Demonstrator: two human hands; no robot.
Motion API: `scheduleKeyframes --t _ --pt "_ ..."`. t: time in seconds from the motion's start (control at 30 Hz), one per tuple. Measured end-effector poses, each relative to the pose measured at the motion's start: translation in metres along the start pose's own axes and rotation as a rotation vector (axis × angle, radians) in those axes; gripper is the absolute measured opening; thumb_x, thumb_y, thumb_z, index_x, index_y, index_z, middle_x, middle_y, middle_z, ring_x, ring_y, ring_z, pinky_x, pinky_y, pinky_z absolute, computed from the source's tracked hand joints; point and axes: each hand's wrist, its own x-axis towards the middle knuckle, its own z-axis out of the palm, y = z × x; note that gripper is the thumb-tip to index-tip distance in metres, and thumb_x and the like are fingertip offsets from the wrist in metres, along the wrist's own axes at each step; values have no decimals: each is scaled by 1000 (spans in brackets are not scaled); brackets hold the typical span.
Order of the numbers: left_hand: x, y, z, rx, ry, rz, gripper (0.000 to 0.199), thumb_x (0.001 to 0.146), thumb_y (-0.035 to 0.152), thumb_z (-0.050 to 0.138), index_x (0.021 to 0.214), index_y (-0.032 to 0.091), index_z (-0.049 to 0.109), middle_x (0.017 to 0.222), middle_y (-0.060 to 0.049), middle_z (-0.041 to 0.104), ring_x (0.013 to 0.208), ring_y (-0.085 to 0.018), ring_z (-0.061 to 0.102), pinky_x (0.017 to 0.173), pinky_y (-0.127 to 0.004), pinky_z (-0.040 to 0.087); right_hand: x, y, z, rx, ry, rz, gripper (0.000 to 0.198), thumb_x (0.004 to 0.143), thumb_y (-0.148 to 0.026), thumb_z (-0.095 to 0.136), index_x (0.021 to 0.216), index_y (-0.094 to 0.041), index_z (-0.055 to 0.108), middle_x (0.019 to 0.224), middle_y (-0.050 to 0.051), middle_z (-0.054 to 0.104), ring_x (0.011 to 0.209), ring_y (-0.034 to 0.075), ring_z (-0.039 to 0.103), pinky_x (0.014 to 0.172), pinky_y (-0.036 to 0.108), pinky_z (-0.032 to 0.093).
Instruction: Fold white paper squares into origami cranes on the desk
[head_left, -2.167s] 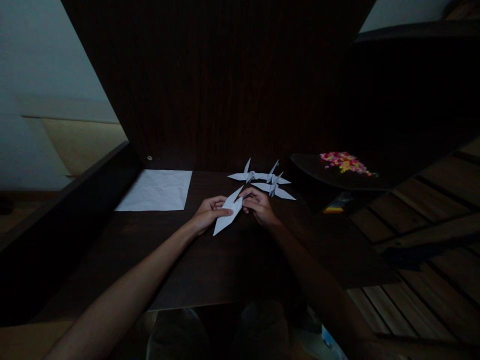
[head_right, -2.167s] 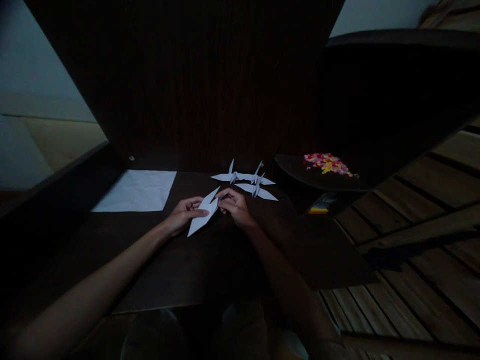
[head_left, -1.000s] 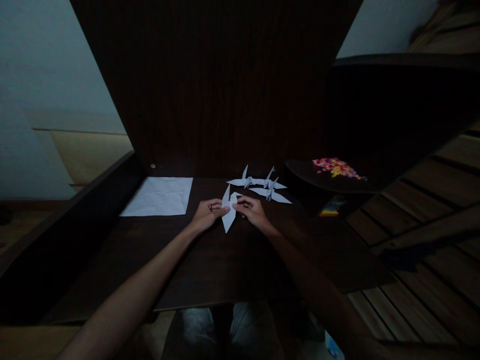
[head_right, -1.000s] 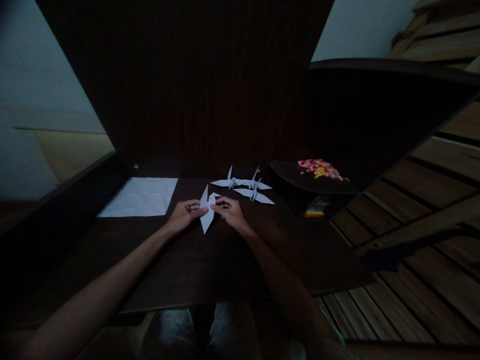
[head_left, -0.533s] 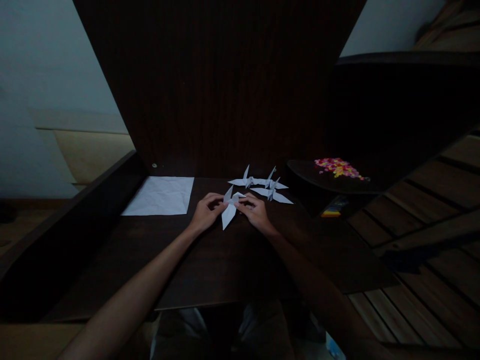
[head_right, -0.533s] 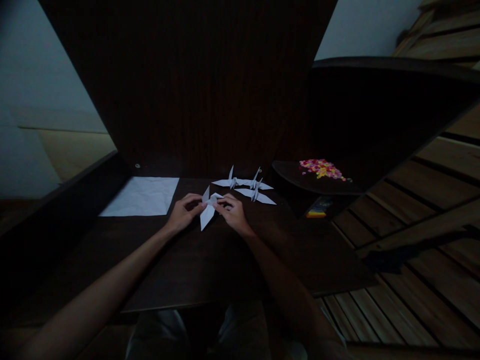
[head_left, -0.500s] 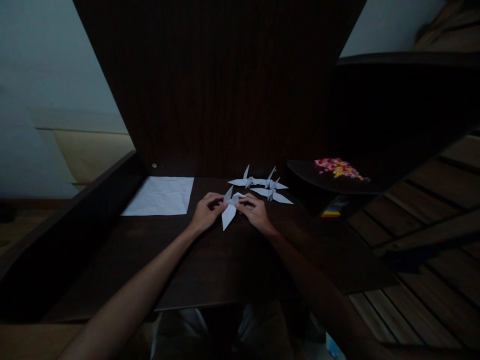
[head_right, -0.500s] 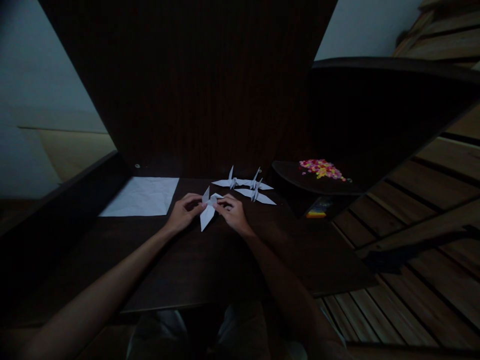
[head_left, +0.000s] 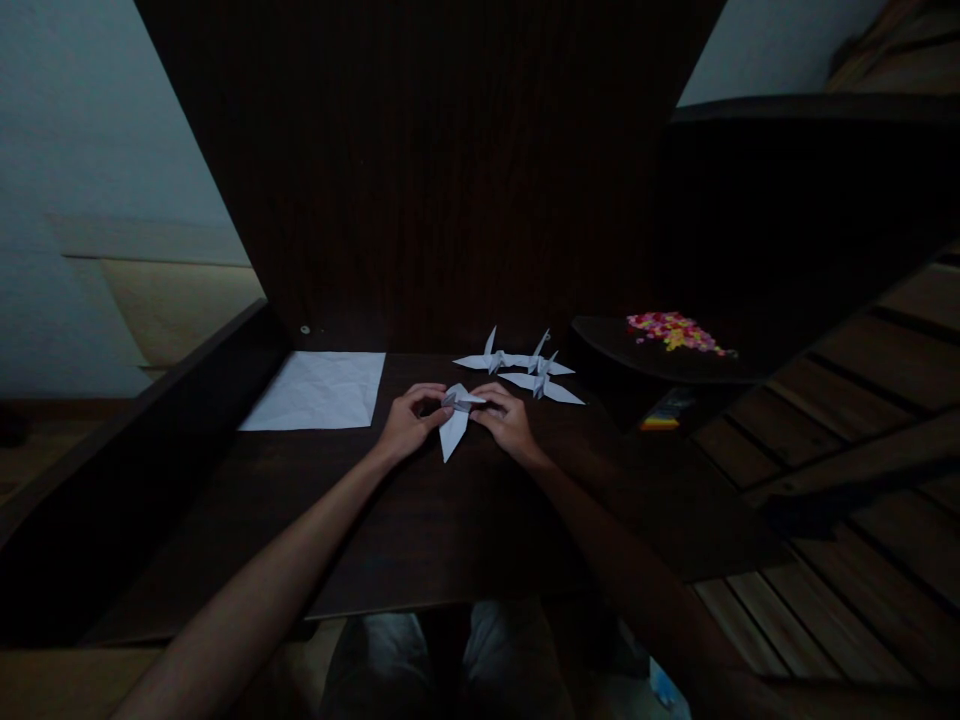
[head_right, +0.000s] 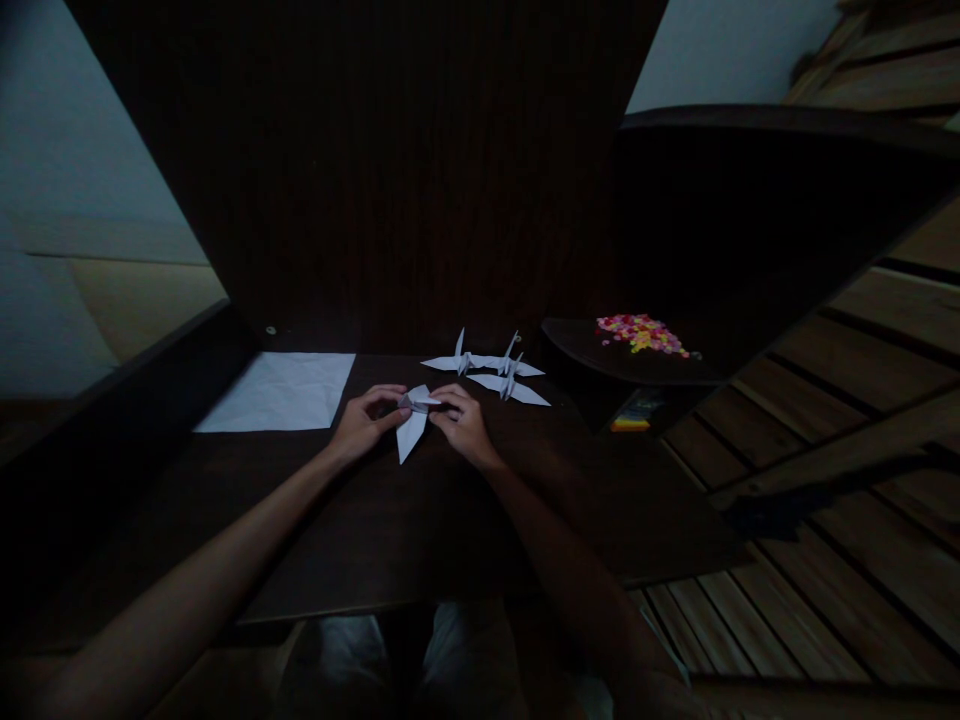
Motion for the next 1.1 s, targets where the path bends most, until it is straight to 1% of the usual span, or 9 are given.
scheduleKeyframes --t 0.2,0.33,0.43,0.5,0.6,0.67,0.83,0.93,1.1 --pt "-3 4 2 -234 -76 -65 24 63 31 79 76 15 67 121 -12 60 115 -25 56 102 -45 41 6 3 2 274 72 306 24 69 -41 66 80 -20 61 79 0 61 66 13 58 53 24 51" --pt "-6 7 2 -308 -133 -110 25 61 28 81 74 14 66 129 -13 56 117 -27 55 101 -45 42 5 1 7 294 -38 468 28 67 -43 68 77 -19 57 60 -4 55 48 9 51 39 18 39" --pt "-6 8 4 -326 -131 -147 29 57 27 83 76 13 64 129 -14 56 110 -26 60 97 -44 46 3 -2 8 265 -88 456 28 64 -35 71 84 -17 61 56 -7 52 39 4 39 34 15 25" --pt "-6 8 5 -309 -105 -180 38 56 26 83 86 13 65 127 -14 57 102 -24 64 92 -42 49 2 -4 7 247 -70 424 32 60 -30 73 87 -17 62 58 -7 52 37 1 34 34 15 21" --pt "-6 6 7 -276 -61 -253 61 57 26 83 112 16 57 113 -12 64 95 -22 66 85 -40 53 3 -6 6 198 -47 409 33 59 -33 75 83 -16 62 58 -6 54 37 2 37 33 16 24" --pt "-6 5 8 -262 -38 -303 71 56 26 83 119 16 51 101 -9 68 92 -22 67 81 -38 54 3 -7 6 172 -41 403 32 61 -38 74 80 -15 63 57 -5 54 38 3 40 33 16 27" --pt "-7 6 9 -222 -10 -389 66 55 25 85 113 15 54 86 -6 70 85 -21 68 80 -35 54 4 -3 6 165 -28 392 32 70 -46 66 77 -15 63 51 -5 53 37 5 44 33 16 31" --pt "-8 7 9 -199 -4 -430 61 56 25 84 109 15 56 79 -5 71 80 -20 69 78 -36 54 5 1 5 127 -38 374 27 65 -39 70 77 -15 63 47 -6 54 36 6 46 33 16 34" --pt "-8 6 9 -174 -29 -429 53 54 26 85 99 15 60 76 -4 72 78 -21 69 76 -36 55 5 4 6 118 -56 348 30 59 -32 72 83 -17 63 58 -3 63 36 8 52 33 18 40"
